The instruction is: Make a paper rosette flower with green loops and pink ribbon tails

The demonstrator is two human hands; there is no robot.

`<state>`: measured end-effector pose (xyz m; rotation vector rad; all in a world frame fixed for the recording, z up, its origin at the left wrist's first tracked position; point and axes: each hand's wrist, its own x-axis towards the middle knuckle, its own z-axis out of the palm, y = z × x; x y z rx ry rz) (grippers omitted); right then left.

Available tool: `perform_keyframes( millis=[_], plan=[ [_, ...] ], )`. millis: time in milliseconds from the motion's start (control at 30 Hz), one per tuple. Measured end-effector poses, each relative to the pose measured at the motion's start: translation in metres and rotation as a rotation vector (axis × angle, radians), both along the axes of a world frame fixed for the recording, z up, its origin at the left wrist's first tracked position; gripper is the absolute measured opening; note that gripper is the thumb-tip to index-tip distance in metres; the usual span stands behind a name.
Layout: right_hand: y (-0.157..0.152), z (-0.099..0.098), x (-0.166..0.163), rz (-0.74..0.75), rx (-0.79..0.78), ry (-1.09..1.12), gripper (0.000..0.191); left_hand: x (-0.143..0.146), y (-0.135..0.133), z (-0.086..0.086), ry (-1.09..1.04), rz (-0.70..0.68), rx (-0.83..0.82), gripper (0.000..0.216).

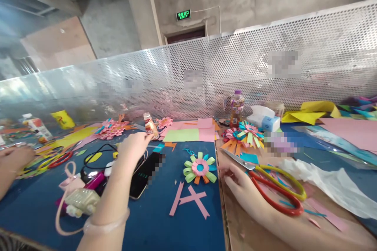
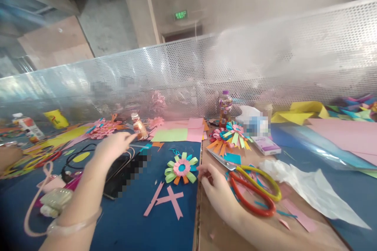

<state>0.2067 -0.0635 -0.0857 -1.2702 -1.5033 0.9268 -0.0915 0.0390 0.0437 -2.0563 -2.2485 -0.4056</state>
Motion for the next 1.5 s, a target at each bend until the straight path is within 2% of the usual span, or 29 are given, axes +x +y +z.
perform_keyframes(
  millis=[167, 267, 367, 533, 700, 800, 933, 1200, 1267, 1400, 1500],
  plan=[
    [0.0, 0.0, -0.001, 0.011, -0.025, 0.03, 0.023, 0.078, -0.015, -0.031, 0.004, -0.388, -0.074, 0.036],
    [0.0, 0.0, 0.0, 0.015, -0.042, 0.04, 0.023, 0.098, -0.022, -0.049, -0.028, -0.612, -0.133, 0.038],
    [0.0, -0.002, 0.0, 0.022, -0.05, 0.035, 0.023, 0.104, -0.022, -0.062, -0.051, -0.738, -0.185, 0.042],
    [0.001, -0.002, 0.0, 0.028, -0.074, 0.042, 0.025, 0.107, -0.018, -0.076, -0.092, -0.713, -0.205, 0.064],
    [0.0, -0.001, 0.0, 0.027, -0.055, 0.009, 0.024, 0.107, -0.013, -0.084, -0.179, -0.676, -0.23, 0.056],
    [-0.004, 0.002, 0.0, 0.035, 0.005, -0.068, 0.022, 0.103, -0.01, -0.087, -0.242, -0.645, -0.229, 0.06],
    [-0.013, 0.007, 0.0, 0.059, 0.191, -0.267, 0.023, 0.095, -0.006, -0.088, -0.283, -0.566, -0.221, 0.067],
    [-0.032, 0.016, -0.015, 0.312, 0.685, -0.758, 0.044, 0.093, 0.006, -0.094, -0.492, -0.545, -0.295, 0.048],
    [-0.034, 0.013, -0.026, 0.307, 0.794, -0.859, 0.042, 0.095, 0.007, -0.094, -0.568, -0.553, -0.294, 0.04],
    [-0.034, -0.002, -0.052, 0.194, 1.002, -0.976, 0.029, 0.097, 0.006, -0.088, -0.738, -0.586, -0.295, 0.029],
    [-0.032, -0.01, -0.065, 0.179, 1.0, -1.065, 0.046, 0.095, 0.006, -0.084, -0.869, -0.571, -0.321, 0.029]
  ],
)
